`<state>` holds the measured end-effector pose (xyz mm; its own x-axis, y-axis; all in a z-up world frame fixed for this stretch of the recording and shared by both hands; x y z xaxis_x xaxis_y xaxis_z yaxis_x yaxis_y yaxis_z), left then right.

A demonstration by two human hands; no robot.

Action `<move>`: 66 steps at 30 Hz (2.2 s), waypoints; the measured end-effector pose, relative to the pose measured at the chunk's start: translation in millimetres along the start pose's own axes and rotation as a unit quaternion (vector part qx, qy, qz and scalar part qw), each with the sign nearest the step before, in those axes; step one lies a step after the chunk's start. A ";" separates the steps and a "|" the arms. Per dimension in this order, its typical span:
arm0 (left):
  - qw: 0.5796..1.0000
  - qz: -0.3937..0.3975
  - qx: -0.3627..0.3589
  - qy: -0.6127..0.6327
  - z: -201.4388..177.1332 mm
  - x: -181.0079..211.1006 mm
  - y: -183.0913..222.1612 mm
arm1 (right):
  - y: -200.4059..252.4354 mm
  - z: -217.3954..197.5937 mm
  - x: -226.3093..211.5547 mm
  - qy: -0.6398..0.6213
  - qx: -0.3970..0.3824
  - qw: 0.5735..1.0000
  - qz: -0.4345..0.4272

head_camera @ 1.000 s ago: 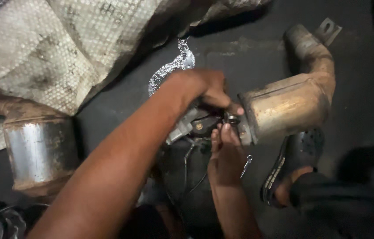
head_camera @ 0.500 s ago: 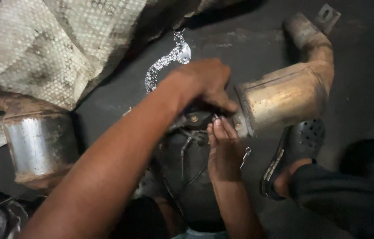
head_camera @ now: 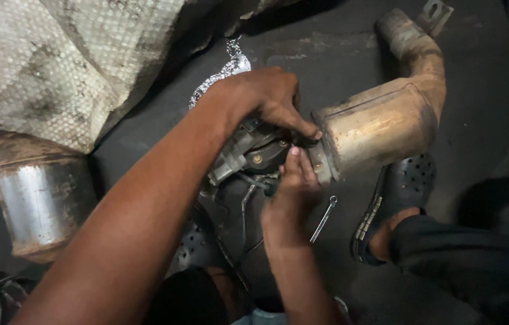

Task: The person fits a flexible metal tube into a mechanical housing by hand and secures it by turning and pushing.

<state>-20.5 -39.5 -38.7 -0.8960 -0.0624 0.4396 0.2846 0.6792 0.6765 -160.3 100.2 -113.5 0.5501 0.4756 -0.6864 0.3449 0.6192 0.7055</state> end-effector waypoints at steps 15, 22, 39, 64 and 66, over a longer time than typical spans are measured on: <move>1.000 -0.013 0.015 0.002 5.0 -3.2 -1.7 | -2.9 17.8 1.0 0.016 0.056 0.997 -0.042; 1.000 0.003 0.025 0.009 2.9 -0.4 2.6 | -2.1 34.9 -5.4 -0.062 -0.030 0.994 -0.085; 1.000 -0.018 0.000 0.008 3.9 -0.4 4.8 | -24.3 20.8 4.1 0.118 -0.044 0.986 -0.111; 0.994 0.019 0.084 -0.067 15.3 8.4 -9.6 | -14.6 24.9 -11.5 0.197 -0.265 0.942 -0.059; 0.994 0.002 0.092 -0.063 14.6 5.2 -4.7 | -12.8 23.4 -6.3 0.189 -0.315 0.929 -0.048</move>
<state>-31.4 -32.3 -48.3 -0.9336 0.0247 0.3575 0.2317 0.8026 0.5497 -150.4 74.6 -114.0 0.1917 0.5107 -0.8381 -0.2003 0.8564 0.4759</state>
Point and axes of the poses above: each hand's wrist, its own y-axis away from the middle knuckle, its own z-axis out of the palm, x = y × z, the point moved 9 cm from there along -y, towards the middle knuckle, and after that the axes turned 9 degrees about -y, right-handed, at the moved point
